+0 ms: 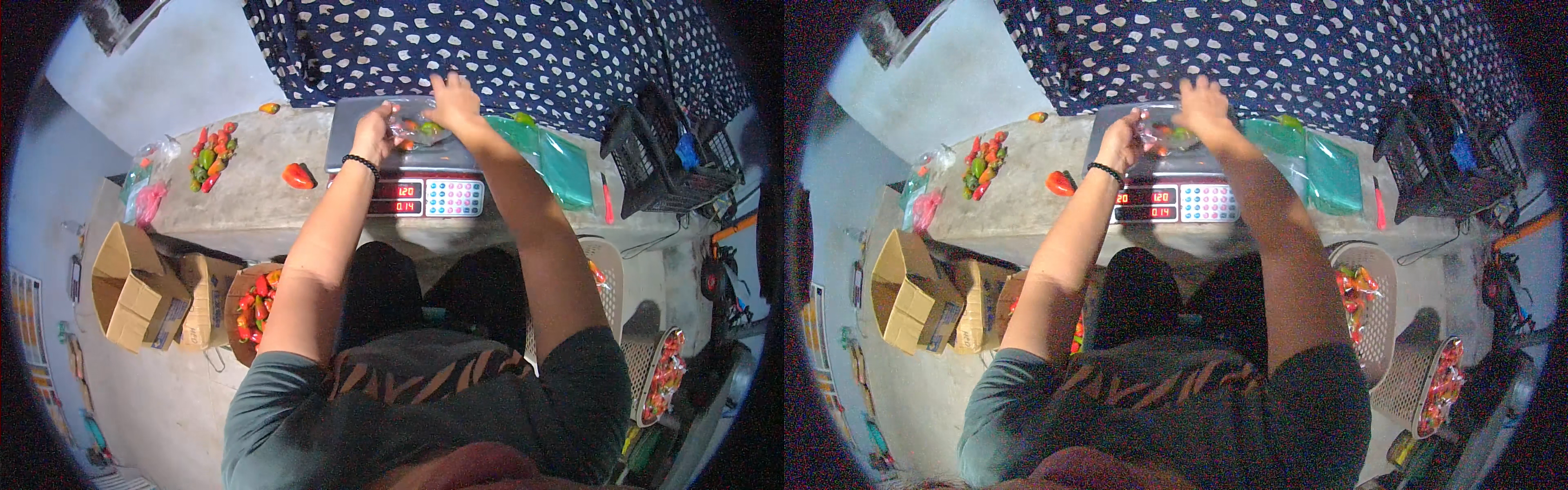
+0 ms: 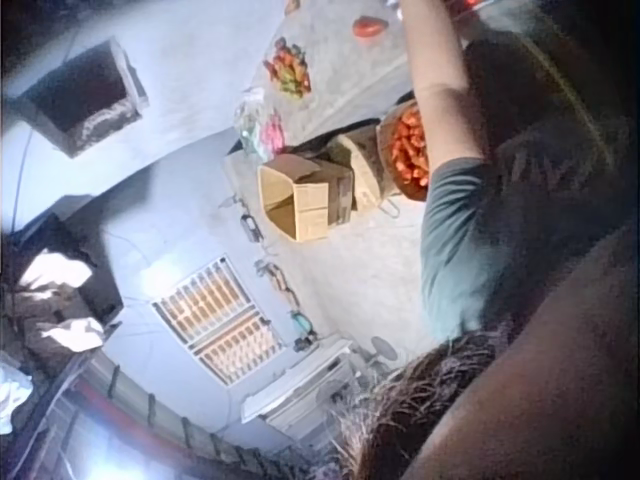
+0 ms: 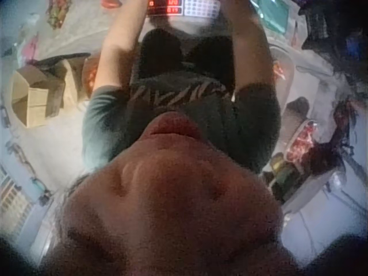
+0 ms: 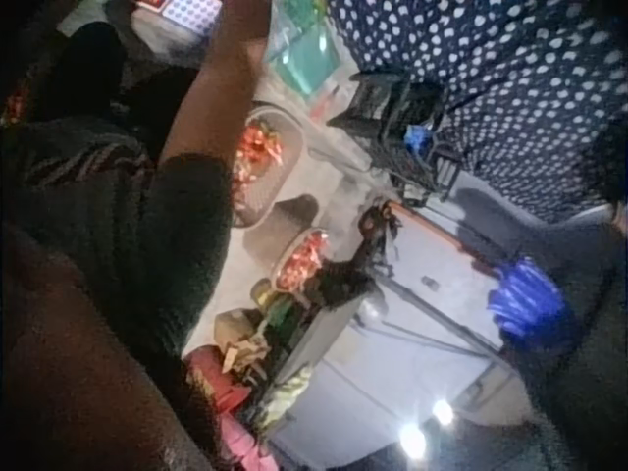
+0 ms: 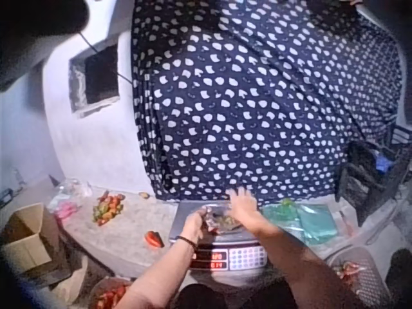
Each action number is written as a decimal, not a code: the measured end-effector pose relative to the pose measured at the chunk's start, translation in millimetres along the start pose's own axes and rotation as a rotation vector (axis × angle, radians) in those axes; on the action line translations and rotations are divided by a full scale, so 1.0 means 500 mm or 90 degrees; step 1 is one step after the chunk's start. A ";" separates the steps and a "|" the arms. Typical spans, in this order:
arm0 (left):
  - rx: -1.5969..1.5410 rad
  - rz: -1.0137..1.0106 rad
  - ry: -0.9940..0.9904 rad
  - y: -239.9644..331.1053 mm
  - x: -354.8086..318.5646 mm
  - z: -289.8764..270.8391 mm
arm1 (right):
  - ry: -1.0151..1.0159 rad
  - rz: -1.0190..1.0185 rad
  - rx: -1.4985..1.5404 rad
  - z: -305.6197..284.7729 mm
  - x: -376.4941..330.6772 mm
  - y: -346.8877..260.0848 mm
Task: The person sorts peppers by hand from a container, weighs them on a digital scale, and packs them into plastic bags.
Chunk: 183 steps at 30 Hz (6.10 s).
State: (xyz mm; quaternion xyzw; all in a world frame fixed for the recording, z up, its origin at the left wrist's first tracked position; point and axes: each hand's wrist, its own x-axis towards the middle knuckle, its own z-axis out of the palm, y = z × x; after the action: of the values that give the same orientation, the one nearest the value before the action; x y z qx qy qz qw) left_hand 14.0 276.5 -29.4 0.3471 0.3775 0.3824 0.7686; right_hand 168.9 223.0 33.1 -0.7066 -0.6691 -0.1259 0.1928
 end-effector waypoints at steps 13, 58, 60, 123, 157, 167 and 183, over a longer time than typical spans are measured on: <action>0.027 -0.042 -0.108 0.004 0.006 0.015 | -0.259 0.655 1.319 0.144 0.022 0.131; 0.868 0.379 0.113 -0.088 0.044 0.012 | -0.266 -0.077 0.044 0.071 -0.041 0.029; 0.905 0.344 0.111 -0.086 0.038 0.014 | -0.300 0.016 0.029 0.062 -0.042 0.022; 0.714 0.468 0.204 -0.019 -0.009 0.066 | -0.267 0.466 0.699 0.126 -0.108 0.106; 0.899 0.242 0.423 -0.413 -0.541 -0.564 | -0.243 -0.071 -0.086 0.109 -0.543 0.120; 0.648 -0.542 0.665 -0.601 -0.658 -0.912 | -0.403 0.384 0.350 0.169 -0.641 0.211; 0.703 -0.440 0.690 -0.635 -0.469 -0.925 | -0.393 0.570 0.507 0.192 -0.628 0.202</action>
State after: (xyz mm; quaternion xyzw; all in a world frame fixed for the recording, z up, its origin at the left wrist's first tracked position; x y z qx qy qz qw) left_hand -372.8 42.0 -436.0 0.3067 0.9111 0.0004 0.2753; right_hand 238.5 -19.5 -200.2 -0.7944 -0.3313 0.4302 0.2722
